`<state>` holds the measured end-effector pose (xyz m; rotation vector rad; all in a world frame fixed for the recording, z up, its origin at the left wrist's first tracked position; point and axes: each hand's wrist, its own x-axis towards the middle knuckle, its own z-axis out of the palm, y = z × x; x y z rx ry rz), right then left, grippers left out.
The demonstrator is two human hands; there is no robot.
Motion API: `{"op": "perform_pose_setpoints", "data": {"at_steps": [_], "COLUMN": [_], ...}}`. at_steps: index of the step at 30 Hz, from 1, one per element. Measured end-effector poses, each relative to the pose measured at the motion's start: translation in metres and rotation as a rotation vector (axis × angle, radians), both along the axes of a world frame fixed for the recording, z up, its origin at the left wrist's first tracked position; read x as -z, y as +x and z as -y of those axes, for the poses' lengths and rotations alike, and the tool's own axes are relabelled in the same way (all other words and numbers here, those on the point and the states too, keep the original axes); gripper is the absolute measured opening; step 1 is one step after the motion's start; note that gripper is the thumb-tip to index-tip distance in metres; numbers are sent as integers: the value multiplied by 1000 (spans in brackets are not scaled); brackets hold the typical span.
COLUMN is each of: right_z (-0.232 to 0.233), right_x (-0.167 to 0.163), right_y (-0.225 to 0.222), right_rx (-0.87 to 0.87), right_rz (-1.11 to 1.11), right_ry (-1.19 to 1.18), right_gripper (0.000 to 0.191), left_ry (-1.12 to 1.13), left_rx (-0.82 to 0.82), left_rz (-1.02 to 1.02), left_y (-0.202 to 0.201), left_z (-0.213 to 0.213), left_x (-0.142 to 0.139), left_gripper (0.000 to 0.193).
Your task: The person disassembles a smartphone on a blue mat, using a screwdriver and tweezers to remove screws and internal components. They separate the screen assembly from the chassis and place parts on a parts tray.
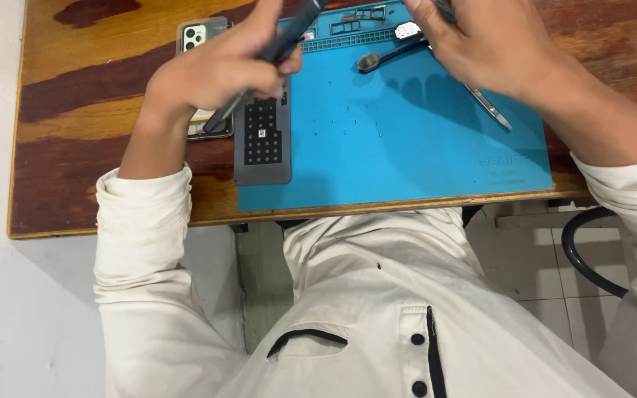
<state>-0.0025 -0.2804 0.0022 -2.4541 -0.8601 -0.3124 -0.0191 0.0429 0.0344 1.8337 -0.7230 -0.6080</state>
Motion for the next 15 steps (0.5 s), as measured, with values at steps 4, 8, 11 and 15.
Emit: {"op": "perform_pose_setpoints", "data": {"at_steps": [4,8,11,15], "right_z": [0,0,1,2], "right_x": [2,4,8,16], "right_y": [0,2,2,3], "right_rx": [-38,-60,-105,51], "right_rz": [32,162,227,-11], "right_ry": [30,28,28,-129], "right_gripper": [31,25,19,29], "left_ry": [-401,-687,-745,-793], "left_rx": [198,384,453,442], "left_rz": [-264,-481,-546,-589], "left_y": [7,13,12,2], "left_z": [-8,0,6,12], "left_x": [11,23,25,26], "left_gripper": [34,35,35,36]}}
